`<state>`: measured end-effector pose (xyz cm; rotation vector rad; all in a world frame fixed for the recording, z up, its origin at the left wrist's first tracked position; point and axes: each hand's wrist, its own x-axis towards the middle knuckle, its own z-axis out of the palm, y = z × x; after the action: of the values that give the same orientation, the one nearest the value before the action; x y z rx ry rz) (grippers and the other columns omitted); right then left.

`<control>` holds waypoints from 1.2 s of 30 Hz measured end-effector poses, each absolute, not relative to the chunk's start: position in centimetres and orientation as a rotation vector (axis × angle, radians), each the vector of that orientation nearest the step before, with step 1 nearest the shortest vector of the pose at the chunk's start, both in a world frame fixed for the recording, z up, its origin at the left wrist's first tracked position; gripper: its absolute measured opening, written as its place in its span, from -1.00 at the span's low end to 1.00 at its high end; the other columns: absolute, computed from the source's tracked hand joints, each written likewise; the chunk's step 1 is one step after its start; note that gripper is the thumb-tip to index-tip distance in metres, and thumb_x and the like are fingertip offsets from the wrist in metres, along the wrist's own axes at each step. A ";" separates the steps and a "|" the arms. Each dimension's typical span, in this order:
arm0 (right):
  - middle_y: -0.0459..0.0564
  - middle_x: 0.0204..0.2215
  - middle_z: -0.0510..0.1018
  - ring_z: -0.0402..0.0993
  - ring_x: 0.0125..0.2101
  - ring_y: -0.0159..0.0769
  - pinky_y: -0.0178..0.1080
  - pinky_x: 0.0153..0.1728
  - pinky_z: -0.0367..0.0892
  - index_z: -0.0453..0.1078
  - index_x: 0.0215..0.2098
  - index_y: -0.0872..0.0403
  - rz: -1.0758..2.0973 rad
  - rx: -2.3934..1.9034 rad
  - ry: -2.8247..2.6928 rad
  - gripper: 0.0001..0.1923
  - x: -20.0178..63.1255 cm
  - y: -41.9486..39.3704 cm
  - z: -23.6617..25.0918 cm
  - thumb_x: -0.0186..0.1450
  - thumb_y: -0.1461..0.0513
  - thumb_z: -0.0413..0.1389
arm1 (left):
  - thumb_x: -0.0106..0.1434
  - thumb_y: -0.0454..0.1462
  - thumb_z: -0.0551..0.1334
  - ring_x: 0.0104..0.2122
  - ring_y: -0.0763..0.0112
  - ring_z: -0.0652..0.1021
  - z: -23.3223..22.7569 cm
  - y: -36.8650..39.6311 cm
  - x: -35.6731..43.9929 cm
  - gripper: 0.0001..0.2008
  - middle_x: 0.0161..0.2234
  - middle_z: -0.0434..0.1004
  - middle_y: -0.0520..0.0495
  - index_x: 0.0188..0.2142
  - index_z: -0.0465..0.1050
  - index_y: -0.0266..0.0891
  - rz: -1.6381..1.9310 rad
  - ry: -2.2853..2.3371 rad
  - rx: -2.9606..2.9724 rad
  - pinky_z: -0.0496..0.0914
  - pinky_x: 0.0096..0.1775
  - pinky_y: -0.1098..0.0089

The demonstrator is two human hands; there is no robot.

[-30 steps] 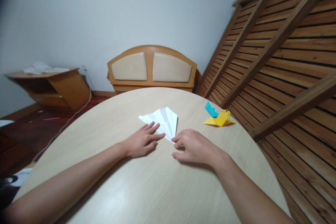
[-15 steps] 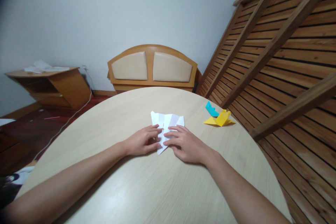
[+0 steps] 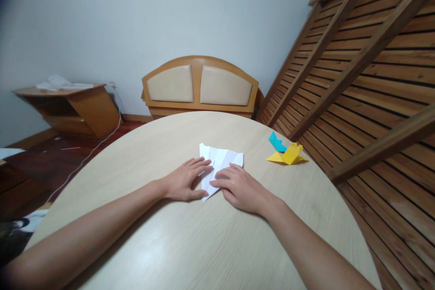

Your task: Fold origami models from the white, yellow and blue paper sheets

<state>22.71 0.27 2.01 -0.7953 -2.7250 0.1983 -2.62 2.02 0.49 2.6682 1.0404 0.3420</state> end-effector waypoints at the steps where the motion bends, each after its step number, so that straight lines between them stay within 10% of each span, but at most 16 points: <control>1: 0.04 -0.02 0.56 0.43 0.04 -0.14 0.07 0.18 0.23 0.48 0.07 -0.04 0.198 -0.817 -2.721 -0.60 22.6 0.2 2.0 0.33 0.37 0.05 | 0.23 0.11 0.27 0.36 -0.17 0.12 0.5 1.9 -2.6 -0.21 0.38 0.10 -0.31 0.32 0.19 -0.23 0.332 1.044 2.684 0.04 0.30 -0.14; 13: 0.05 0.18 0.48 0.29 0.25 -0.04 0.09 0.21 0.27 0.49 0.08 -0.05 0.159 -0.793 -2.677 -0.60 22.8 0.3 1.5 0.34 0.35 0.06 | 0.30 0.15 0.16 0.38 -0.18 0.06 0.6 1.6 -2.4 -0.20 0.41 -0.02 -0.34 0.37 0.11 -0.25 0.269 1.110 2.705 0.03 0.31 -0.12; 36: 0.04 0.01 0.59 0.47 0.04 -0.13 0.04 0.15 0.25 0.46 -0.01 0.01 0.164 -0.906 -2.725 -0.71 22.2 -0.1 2.3 0.38 0.33 0.02 | 0.28 0.05 0.21 0.36 -0.15 0.14 0.8 1.7 -2.5 -0.31 0.39 0.07 -0.26 0.33 0.20 -0.12 0.264 0.985 2.736 0.04 0.27 -0.23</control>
<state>22.23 -0.07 2.32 -0.9062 -2.7248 0.1642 -2.55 1.67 0.81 2.7361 0.9853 0.2645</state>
